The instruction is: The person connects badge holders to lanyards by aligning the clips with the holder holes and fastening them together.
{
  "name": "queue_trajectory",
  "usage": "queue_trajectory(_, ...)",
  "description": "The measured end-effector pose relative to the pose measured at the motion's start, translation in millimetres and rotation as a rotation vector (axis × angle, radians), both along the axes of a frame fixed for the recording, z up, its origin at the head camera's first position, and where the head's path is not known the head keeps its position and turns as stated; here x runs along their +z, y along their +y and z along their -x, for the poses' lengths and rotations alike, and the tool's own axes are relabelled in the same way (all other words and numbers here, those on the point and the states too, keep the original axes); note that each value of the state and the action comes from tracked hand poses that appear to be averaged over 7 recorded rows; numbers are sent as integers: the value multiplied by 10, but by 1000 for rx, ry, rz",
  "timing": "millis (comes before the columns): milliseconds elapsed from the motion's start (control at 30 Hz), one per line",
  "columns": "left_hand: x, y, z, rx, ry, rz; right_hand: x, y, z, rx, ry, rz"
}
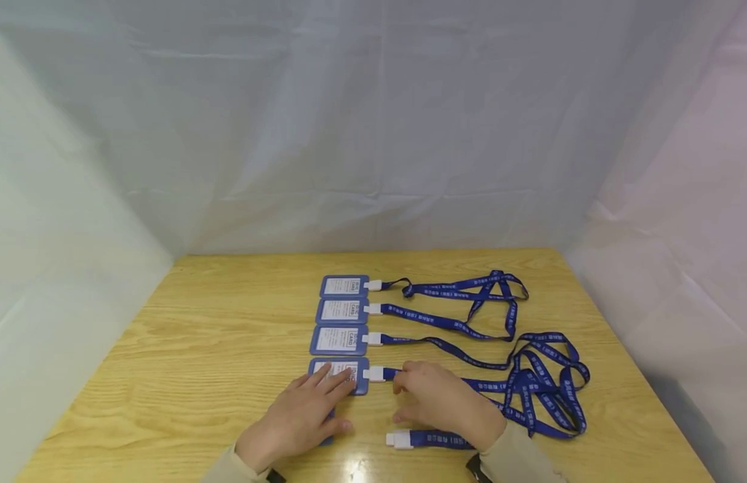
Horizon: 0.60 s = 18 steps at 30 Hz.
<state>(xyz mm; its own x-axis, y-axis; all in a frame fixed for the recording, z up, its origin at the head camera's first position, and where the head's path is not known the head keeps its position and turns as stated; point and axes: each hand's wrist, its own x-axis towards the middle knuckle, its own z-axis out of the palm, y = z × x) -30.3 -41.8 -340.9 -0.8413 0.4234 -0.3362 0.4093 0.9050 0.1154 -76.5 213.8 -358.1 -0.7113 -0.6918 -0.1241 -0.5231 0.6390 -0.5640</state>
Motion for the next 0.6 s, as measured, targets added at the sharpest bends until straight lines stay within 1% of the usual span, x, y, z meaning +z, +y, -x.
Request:
queue_trajectory(67, -3, -6, -4, 1, 0, -11, -62, -17, -55, 43, -57, -28)
queue_trajectory(133, -4, -16, -7, 3, 0, -17, -123, -40, -93, 68, -117, -54)
queue_trajectory(267, -4, -29, -6, -5, 9, -16, -207, -78, -128, 78, -169, -78)
queue_trajectory(367, -8, -34, -9, -6, 6, -8, -228, -82, -135, 65, -178, -60)
queue_trajectory(600, -8, -49, -27, -14, 21, -16, -173, -64, -131, 51, -121, -46)
